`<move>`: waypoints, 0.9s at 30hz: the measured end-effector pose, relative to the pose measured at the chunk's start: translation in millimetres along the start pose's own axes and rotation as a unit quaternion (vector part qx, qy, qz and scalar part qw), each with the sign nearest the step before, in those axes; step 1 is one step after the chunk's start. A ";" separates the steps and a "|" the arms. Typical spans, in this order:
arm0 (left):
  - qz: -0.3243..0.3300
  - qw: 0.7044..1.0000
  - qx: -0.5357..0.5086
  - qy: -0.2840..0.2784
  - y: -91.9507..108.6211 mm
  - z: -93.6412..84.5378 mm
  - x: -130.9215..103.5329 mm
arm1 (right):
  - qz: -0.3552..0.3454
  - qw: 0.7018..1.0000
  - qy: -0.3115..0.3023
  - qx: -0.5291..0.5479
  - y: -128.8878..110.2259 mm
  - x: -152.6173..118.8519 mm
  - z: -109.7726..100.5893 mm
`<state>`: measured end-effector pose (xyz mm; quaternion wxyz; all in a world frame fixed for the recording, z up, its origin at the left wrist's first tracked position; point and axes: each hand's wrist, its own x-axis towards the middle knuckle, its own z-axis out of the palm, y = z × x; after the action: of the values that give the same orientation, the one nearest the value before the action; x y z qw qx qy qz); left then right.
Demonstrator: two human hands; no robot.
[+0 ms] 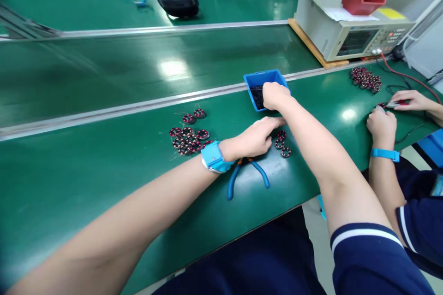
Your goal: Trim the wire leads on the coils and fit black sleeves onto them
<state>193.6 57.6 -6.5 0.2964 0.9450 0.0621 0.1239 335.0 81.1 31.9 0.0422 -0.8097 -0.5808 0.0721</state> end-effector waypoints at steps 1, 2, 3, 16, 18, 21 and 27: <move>0.010 1.000 0.000 -0.017 -1.4 -0.3 3.1 | -0.005 1.000 0.006 0.009 1.4 0.5 0.2; 0.018 0.999 0.001 -0.031 -2.2 -0.4 4.8 | -0.011 1.000 0.014 0.019 3.1 1.1 0.0; 0.023 0.999 0.002 -0.044 -2.8 0.0 5.7 | -0.017 0.999 0.021 0.027 4.9 1.4 -0.7; -0.162 0.962 -0.116 0.185 19.3 -11.9 -71.3 | -0.061 0.786 0.153 0.596 -18.8 -106.0 21.4; -0.206 0.934 -0.192 0.219 28.0 -10.9 -104.5 | -0.049 0.749 0.089 0.655 -36.5 -124.2 36.4; -0.248 0.905 -0.238 0.250 35.6 -2.5 -144.4 | -0.023 0.715 0.004 0.698 -57.3 -137.9 55.4; -0.264 0.898 -0.186 0.300 29.4 5.9 -162.1 | 0.023 0.701 -0.085 0.707 -65.6 -141.6 69.0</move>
<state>40.6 -0.5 -26.3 0.4563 0.7394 0.3712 0.3276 217.6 -32.9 -16.6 0.5515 -0.5451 -0.3417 0.5310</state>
